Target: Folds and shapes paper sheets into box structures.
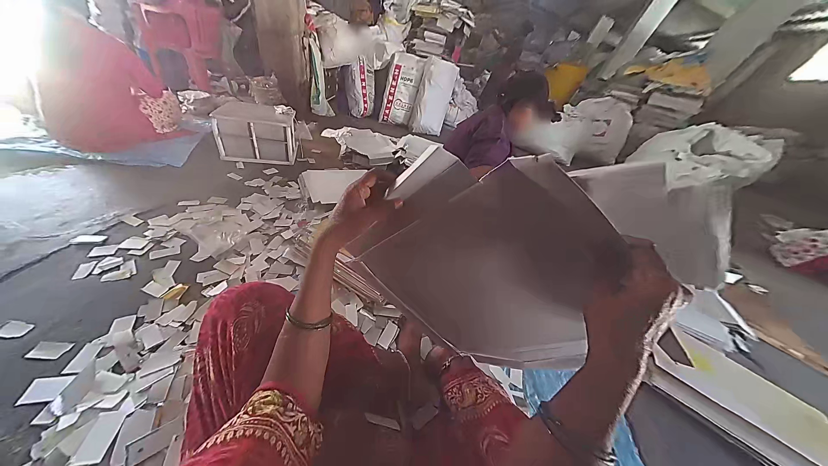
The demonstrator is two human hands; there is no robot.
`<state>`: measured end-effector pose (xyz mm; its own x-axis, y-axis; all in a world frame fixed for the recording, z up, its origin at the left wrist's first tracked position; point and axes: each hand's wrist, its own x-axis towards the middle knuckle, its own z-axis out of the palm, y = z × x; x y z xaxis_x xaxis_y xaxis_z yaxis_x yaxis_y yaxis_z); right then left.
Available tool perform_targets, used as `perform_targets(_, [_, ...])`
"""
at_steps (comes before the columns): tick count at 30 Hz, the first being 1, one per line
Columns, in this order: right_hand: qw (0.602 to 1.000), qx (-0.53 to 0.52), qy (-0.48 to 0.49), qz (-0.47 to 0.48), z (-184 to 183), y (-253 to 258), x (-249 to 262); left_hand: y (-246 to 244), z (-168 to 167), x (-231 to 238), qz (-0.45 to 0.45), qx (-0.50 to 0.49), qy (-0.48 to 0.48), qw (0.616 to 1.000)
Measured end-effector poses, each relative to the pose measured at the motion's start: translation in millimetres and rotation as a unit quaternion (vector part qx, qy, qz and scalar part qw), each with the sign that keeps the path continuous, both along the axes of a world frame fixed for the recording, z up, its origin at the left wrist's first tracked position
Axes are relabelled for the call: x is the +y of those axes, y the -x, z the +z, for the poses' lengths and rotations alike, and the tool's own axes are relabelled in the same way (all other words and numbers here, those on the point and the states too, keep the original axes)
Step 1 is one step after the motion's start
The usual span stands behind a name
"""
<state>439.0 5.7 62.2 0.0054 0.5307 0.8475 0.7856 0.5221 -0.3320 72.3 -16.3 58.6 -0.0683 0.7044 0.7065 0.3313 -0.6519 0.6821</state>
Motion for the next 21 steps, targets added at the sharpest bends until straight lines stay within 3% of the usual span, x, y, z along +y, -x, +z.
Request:
perform_targets(5, [0.998, 0.007, -0.059, -0.012, 2.8, 3.0, 0.0, 1.1, -0.6, -13.1, 0.002, 0.019, 0.047, 0.999])
perform_targets(11, [0.998, 0.020, -0.056, -0.002, 3.6, -1.4, 0.1, 3.5, 5.4, -10.9, -0.043, -0.016, 0.063, 0.997])
perform_targets(21, [0.996, 0.026, -0.083, 0.005, 4.4, -2.2, 3.3, 0.2, 9.1, -5.3, -0.003, 0.004, -0.012, 1.000])
